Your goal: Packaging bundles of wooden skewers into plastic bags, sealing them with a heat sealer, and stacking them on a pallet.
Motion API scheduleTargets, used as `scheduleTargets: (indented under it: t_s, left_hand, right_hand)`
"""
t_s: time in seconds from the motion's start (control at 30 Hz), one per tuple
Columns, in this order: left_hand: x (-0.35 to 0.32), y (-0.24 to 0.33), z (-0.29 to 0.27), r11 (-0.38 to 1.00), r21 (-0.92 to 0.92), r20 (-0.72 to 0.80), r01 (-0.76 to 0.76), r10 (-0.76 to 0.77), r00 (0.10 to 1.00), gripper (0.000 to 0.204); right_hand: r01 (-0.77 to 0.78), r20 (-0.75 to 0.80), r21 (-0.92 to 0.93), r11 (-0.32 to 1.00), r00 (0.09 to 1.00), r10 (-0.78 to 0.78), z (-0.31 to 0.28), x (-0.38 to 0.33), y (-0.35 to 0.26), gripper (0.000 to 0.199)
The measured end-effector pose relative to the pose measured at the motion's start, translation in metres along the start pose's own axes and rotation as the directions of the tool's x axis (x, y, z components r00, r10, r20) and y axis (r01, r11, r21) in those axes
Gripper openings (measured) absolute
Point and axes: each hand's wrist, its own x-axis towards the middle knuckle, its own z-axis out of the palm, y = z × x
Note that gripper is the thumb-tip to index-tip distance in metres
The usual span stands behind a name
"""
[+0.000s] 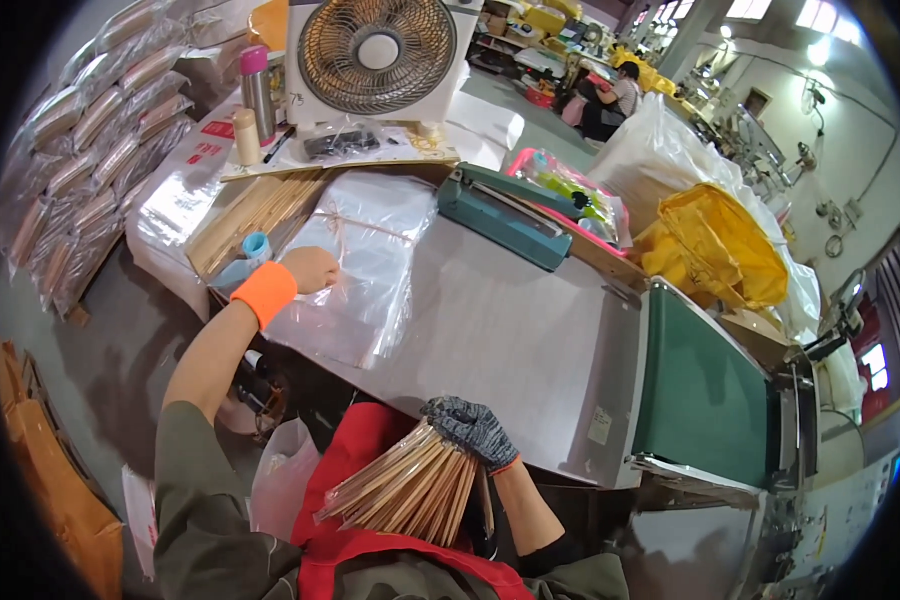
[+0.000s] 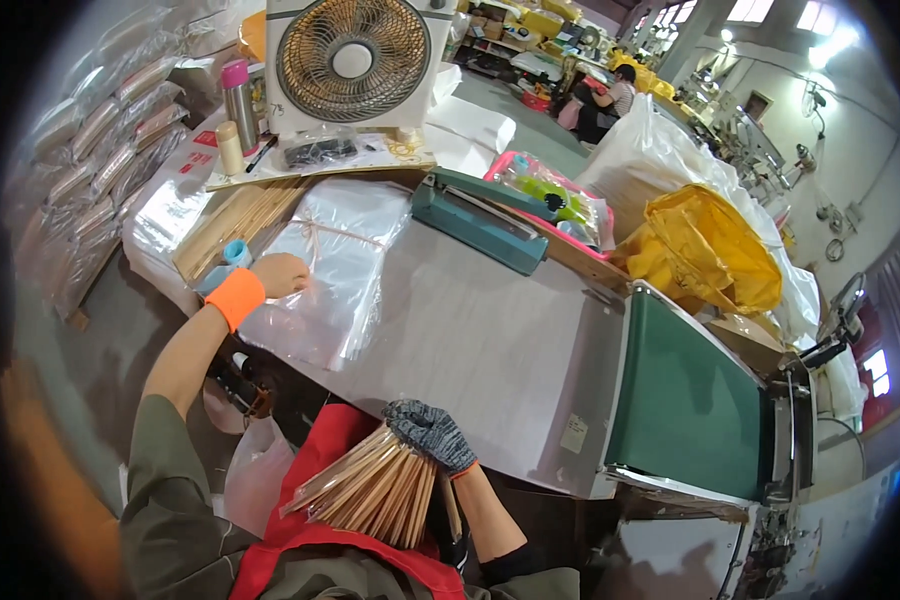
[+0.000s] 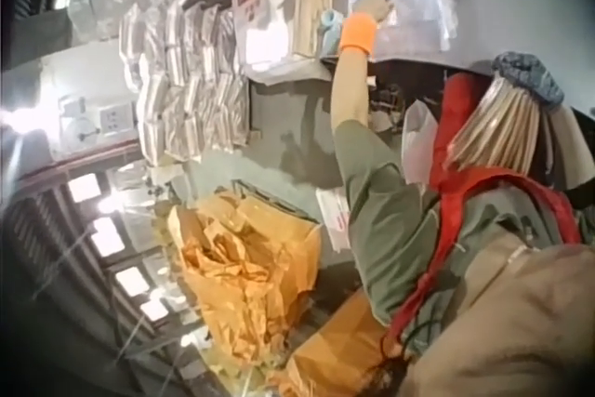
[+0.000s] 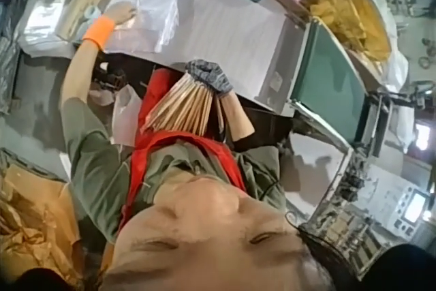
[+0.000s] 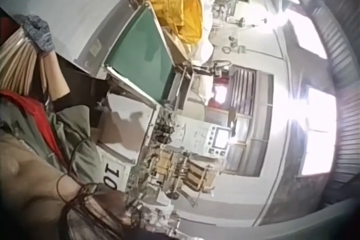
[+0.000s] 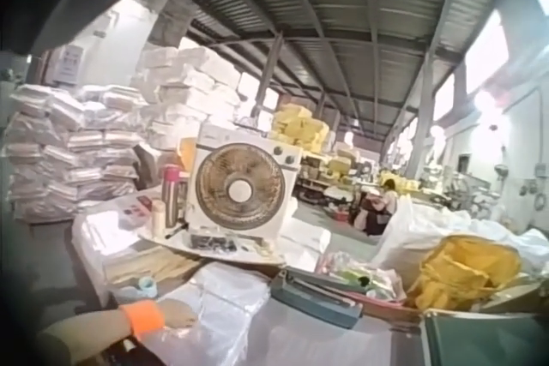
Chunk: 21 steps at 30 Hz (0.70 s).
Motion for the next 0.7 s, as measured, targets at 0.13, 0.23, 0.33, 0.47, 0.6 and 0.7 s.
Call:
scheduleTargets:
  t_s: [0.13, 0.23, 0.33, 0.47, 0.6, 0.7]
  left_hand:
    - [0.021, 0.041, -0.006, 0.874, -0.485, 0.063, -0.016, 0.053, 0.997, 0.02]
    - [0.002, 0.132, 0.011, 0.706, -0.707, 0.087, -0.035, 0.137, 0.987, 0.023]
    - [-0.047, 0.184, 0.083, 0.907, -0.381, -0.106, -0.179, 0.15, 0.983, 0.021]
    - [-0.077, 0.214, 0.131, 0.545, -0.839, -0.145, 0.001, -0.225, 0.964, 0.017]
    - [-0.098, 0.273, 0.066, 0.435, -0.895, -0.373, -0.103, -0.6, 0.707, 0.005]
    - [-0.129, 0.27, 0.06, 0.755, -0.49, -0.68, -0.437, -0.017, 0.733, 0.014]
  right_hand:
    - [0.004, -0.057, -0.043, 0.999, 0.998, -0.007, -0.009, -0.009, -0.003, 0.025]
    - [0.218, 0.036, -0.105, 0.97, 0.976, -0.216, -0.016, -0.018, 0.001, 0.025]
    - [0.153, 0.144, -0.228, 0.962, 0.982, -0.122, 0.009, -0.022, -0.013, 0.024]
    - [0.123, 0.194, -0.029, 0.992, 0.974, -0.115, 0.005, -0.016, 0.003, 0.039]
    - [0.075, 0.084, -0.244, 0.967, 0.995, -0.056, -0.012, 0.026, 0.035, 0.056]
    - [0.164, -0.16, -0.74, 0.653, 0.899, -0.407, 0.029, 0.009, 0.019, 0.077]
